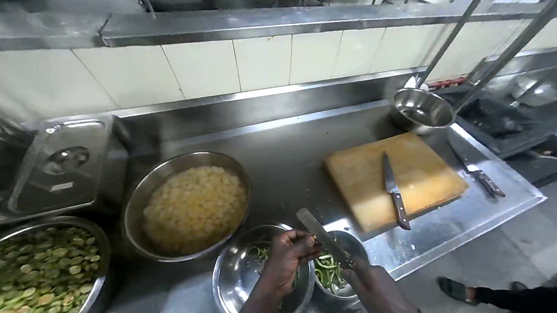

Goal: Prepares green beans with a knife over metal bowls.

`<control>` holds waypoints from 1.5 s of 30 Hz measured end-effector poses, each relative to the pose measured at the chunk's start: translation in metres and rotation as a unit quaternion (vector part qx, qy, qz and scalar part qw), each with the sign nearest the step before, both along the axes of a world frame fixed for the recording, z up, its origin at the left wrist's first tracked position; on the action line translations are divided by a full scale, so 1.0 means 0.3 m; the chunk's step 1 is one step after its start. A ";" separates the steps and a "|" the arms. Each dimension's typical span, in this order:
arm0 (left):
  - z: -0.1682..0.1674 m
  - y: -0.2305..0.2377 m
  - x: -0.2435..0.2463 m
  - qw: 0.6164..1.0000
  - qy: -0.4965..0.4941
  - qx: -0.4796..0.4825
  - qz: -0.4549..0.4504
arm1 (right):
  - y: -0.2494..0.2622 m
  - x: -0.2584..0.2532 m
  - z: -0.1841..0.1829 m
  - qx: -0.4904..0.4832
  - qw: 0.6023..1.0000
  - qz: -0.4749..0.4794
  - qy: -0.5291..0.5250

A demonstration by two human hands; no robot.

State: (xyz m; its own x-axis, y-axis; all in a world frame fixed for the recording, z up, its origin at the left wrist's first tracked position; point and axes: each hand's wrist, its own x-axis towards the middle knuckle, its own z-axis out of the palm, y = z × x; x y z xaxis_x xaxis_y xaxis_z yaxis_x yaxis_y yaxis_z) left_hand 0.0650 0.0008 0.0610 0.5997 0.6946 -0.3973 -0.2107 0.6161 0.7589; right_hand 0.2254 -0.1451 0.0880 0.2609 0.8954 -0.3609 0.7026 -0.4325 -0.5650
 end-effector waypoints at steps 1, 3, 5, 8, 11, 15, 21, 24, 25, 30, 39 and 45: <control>-0.004 -0.006 -0.003 1.000 -0.002 -0.005 -0.014 | -0.003 -0.014 0.004 -0.007 1.000 0.000 -0.009; -0.014 -0.026 -0.009 0.999 -0.006 -0.021 -0.037 | -0.009 -0.046 0.011 -0.022 0.999 -0.006 -0.022; -0.020 -0.040 -0.014 0.998 -0.014 -0.047 -0.049 | -0.013 -0.079 0.016 -0.032 0.999 -0.020 -0.037; -0.027 -0.052 -0.029 0.993 -0.028 -0.086 -0.075 | -0.010 -0.118 0.017 -0.049 0.997 -0.024 -0.050; -0.036 -0.057 -0.036 0.990 -0.056 -0.092 -0.090 | 0.010 -0.122 -0.002 -0.026 0.998 -0.010 -0.061; -0.040 -0.062 -0.043 0.990 -0.082 -0.097 -0.056 | 0.027 -0.105 0.011 0.011 0.998 -0.022 -0.056; -0.038 -0.102 -0.007 0.995 -0.028 -0.095 0.033 | 0.029 -0.047 0.010 0.003 0.999 -0.002 -0.047; -0.037 -0.120 0.027 0.996 -0.004 -0.074 0.053 | 0.038 -0.016 0.024 -0.028 0.997 0.024 -0.072; -0.037 -0.125 0.035 0.996 0.002 -0.068 0.056 | 0.040 -0.005 0.033 -0.043 0.995 0.035 -0.081; -0.032 -0.135 0.069 0.996 0.036 -0.052 0.059 | 0.039 0.051 0.042 -0.068 0.992 0.070 -0.081; -0.049 -0.163 0.148 0.996 0.062 -0.056 0.024 | 0.050 0.127 0.018 -0.095 0.985 0.123 -0.070; -0.058 -0.167 0.181 0.996 0.078 -0.052 0.003 | 0.049 0.147 0.012 -0.102 0.985 0.122 -0.060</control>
State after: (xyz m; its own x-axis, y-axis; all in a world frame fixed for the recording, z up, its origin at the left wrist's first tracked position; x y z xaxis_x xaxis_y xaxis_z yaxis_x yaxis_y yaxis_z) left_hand 0.1192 -0.0493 0.0434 0.5219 0.6473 -0.5555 -0.0991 0.6929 0.7142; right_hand 0.2695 -0.1305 0.0917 0.0984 0.8492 -0.5189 0.8565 -0.3377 -0.3903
